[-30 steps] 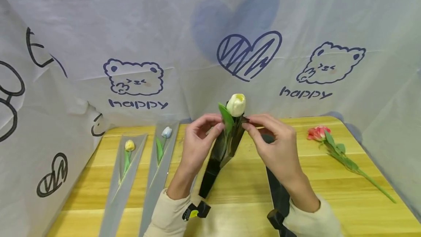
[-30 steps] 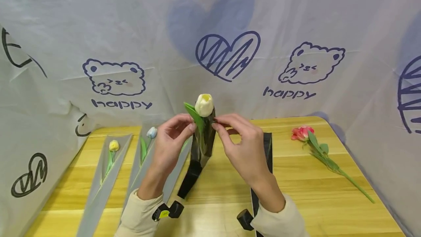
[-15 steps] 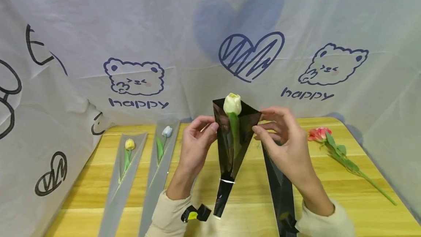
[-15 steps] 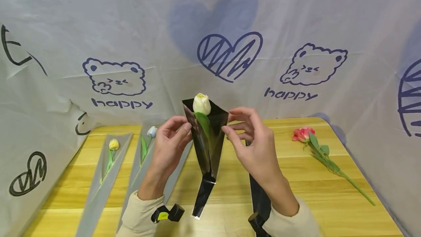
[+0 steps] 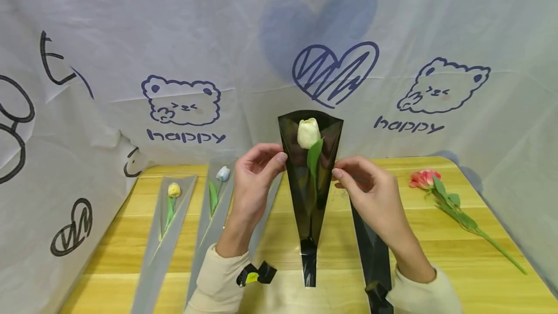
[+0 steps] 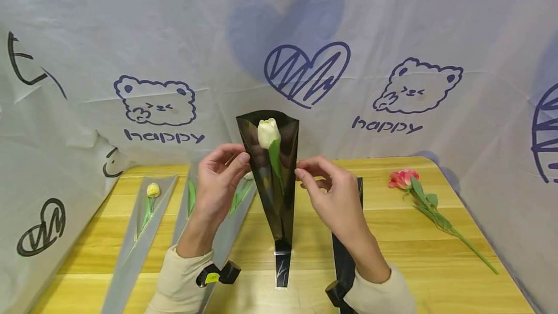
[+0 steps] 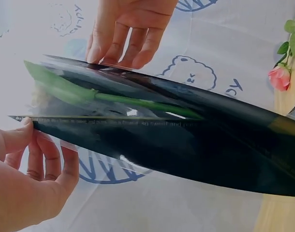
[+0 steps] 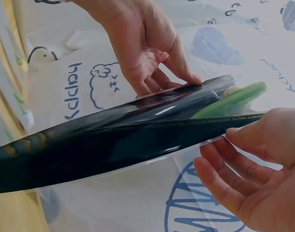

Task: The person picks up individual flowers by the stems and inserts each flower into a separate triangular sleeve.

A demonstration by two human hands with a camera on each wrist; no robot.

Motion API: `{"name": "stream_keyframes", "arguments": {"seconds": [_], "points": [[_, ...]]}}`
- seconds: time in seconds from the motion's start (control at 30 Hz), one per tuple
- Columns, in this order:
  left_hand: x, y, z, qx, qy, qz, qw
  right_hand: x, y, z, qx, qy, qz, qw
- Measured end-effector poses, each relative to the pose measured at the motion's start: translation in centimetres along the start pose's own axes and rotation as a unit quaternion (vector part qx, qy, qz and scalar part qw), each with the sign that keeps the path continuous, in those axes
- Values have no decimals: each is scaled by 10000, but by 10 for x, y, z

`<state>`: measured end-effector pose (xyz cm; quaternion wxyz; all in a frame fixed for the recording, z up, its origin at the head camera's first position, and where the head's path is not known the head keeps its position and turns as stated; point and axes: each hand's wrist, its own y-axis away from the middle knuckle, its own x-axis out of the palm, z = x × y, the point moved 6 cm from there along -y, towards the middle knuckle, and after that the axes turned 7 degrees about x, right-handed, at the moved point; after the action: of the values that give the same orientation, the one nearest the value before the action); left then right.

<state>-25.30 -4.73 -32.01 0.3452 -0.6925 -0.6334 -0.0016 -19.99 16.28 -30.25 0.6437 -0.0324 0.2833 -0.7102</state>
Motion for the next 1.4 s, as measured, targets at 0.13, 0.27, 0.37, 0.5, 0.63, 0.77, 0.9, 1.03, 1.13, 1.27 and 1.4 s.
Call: {"name": "stream_keyframes", "arguments": {"seconds": [0.13, 0.27, 0.37, 0.5, 0.63, 0.77, 0.9, 1.03, 1.13, 1.27, 1.4], "points": [[1, -4, -8, 151, -80, 15, 9999, 0, -4, 5, 37, -166, 15, 9999], [3, -8, -16, 292, -103, 57, 9995, 0, -6, 10, -9, -440, -30, 9990], [3, -8, -17, 256, -194, 174, 9993, 0, -7, 14, -69, -626, -71, 9980], [1, 3, -1, -142, -746, 866, 9933, 0, -7, 12, -117, -766, -126, 9969], [-1, 24, 31, -702, -1548, 1889, 9672, 2, -7, 6, -94, -805, -146, 9966], [-3, 40, 57, -907, -2073, 2129, 9505, 3, -7, 2, -88, -761, -148, 9970], [-5, 44, 65, -940, -2391, 1695, 9514, 0, -8, -1, -25, -753, -103, 9971], [-5, 44, 65, -1050, -2429, 1521, 9523, -17, -9, -9, 46, -764, -191, 9969], [-10, 43, 65, -1221, -2487, 1489, 9492, -43, -10, -21, 190, -866, -534, 9946], [-26, 45, 78, -1778, -2471, 1328, 9432, -87, -4, -50, 721, -1176, -1283, 9821], [-45, 56, 110, -2407, -2522, 1224, 9292, -130, 11, -87, 1477, -1358, -1938, 9603]]}}
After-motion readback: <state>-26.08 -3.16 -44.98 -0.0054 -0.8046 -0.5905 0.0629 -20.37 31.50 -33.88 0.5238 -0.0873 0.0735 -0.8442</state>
